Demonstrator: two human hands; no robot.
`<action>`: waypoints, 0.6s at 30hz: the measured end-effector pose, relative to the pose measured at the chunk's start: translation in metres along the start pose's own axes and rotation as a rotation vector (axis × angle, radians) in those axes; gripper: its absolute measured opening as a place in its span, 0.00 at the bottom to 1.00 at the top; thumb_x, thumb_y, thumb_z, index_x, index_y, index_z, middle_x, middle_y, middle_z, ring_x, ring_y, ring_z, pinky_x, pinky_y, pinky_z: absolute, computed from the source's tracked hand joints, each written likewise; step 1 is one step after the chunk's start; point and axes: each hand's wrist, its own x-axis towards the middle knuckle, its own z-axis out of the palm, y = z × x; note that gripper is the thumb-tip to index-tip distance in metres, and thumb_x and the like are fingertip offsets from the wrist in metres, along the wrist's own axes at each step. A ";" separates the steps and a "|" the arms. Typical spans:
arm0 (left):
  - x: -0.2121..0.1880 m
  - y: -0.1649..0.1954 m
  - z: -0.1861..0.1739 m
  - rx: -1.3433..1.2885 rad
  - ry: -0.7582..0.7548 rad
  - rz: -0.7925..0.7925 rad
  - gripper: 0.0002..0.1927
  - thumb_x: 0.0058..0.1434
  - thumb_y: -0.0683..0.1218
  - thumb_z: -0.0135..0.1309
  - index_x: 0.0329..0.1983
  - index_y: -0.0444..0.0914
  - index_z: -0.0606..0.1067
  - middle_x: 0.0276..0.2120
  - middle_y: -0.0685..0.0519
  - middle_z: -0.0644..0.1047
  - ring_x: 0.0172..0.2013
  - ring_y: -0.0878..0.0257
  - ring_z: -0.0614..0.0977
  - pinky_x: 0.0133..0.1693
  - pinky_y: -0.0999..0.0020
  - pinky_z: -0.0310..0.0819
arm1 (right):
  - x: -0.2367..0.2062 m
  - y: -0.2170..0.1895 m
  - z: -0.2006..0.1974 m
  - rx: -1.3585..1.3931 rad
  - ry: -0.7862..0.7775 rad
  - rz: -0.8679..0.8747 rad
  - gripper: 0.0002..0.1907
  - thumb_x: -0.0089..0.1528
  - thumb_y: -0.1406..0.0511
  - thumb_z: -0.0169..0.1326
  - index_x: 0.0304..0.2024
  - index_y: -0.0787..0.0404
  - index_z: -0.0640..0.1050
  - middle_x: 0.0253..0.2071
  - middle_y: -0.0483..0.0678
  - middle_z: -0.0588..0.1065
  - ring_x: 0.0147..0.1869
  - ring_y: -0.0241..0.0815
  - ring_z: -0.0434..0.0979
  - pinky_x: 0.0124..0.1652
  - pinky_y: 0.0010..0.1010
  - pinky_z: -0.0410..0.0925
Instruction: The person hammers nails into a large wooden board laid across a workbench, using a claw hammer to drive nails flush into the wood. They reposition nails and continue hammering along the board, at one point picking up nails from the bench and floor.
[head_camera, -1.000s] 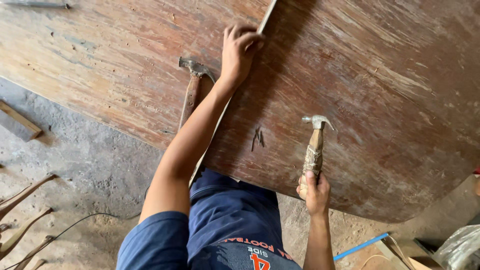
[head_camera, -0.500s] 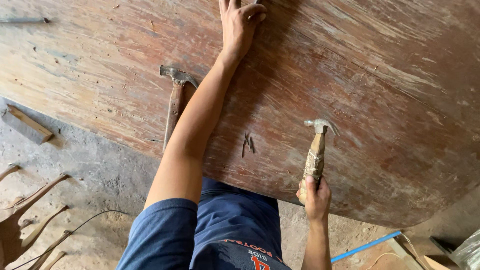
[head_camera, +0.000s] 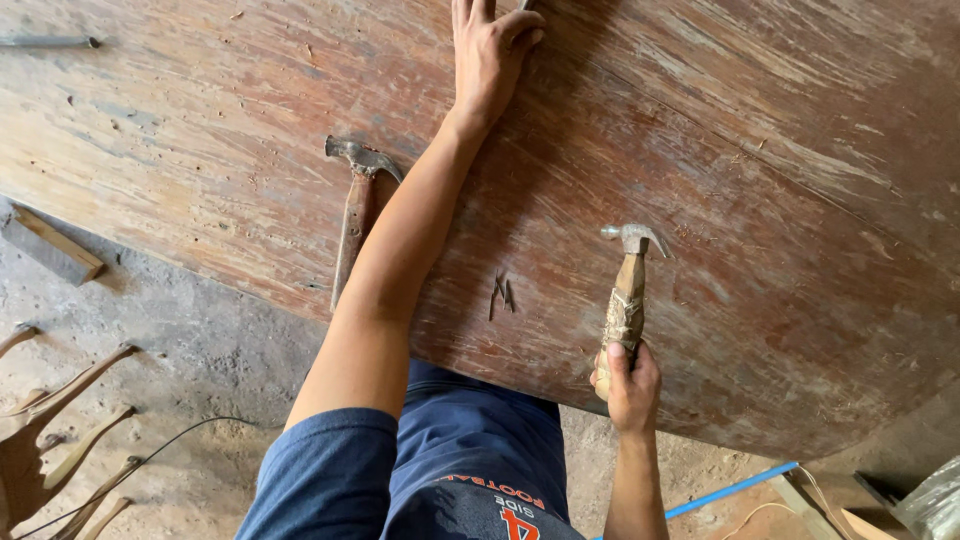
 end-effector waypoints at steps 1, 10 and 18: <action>0.000 -0.001 0.001 0.004 0.005 0.007 0.08 0.57 0.49 0.69 0.39 0.45 0.86 0.52 0.46 0.74 0.57 0.45 0.69 0.58 0.49 0.64 | 0.000 -0.001 0.001 -0.016 -0.006 -0.013 0.19 0.68 0.53 0.52 0.42 0.64 0.73 0.28 0.46 0.74 0.25 0.36 0.75 0.25 0.26 0.69; 0.001 -0.002 0.000 0.021 -0.092 -0.018 0.10 0.57 0.49 0.69 0.41 0.44 0.86 0.50 0.45 0.75 0.56 0.44 0.69 0.60 0.48 0.61 | -0.005 -0.002 0.007 -0.040 -0.014 0.012 0.20 0.68 0.53 0.52 0.42 0.66 0.73 0.27 0.47 0.74 0.25 0.36 0.75 0.25 0.27 0.68; 0.006 0.003 -0.005 0.052 -0.103 0.001 0.08 0.52 0.50 0.70 0.35 0.46 0.87 0.50 0.46 0.76 0.57 0.43 0.69 0.62 0.45 0.53 | 0.010 -0.011 0.010 -0.088 -0.040 -0.082 0.20 0.68 0.53 0.52 0.42 0.66 0.73 0.27 0.46 0.74 0.25 0.36 0.75 0.26 0.27 0.69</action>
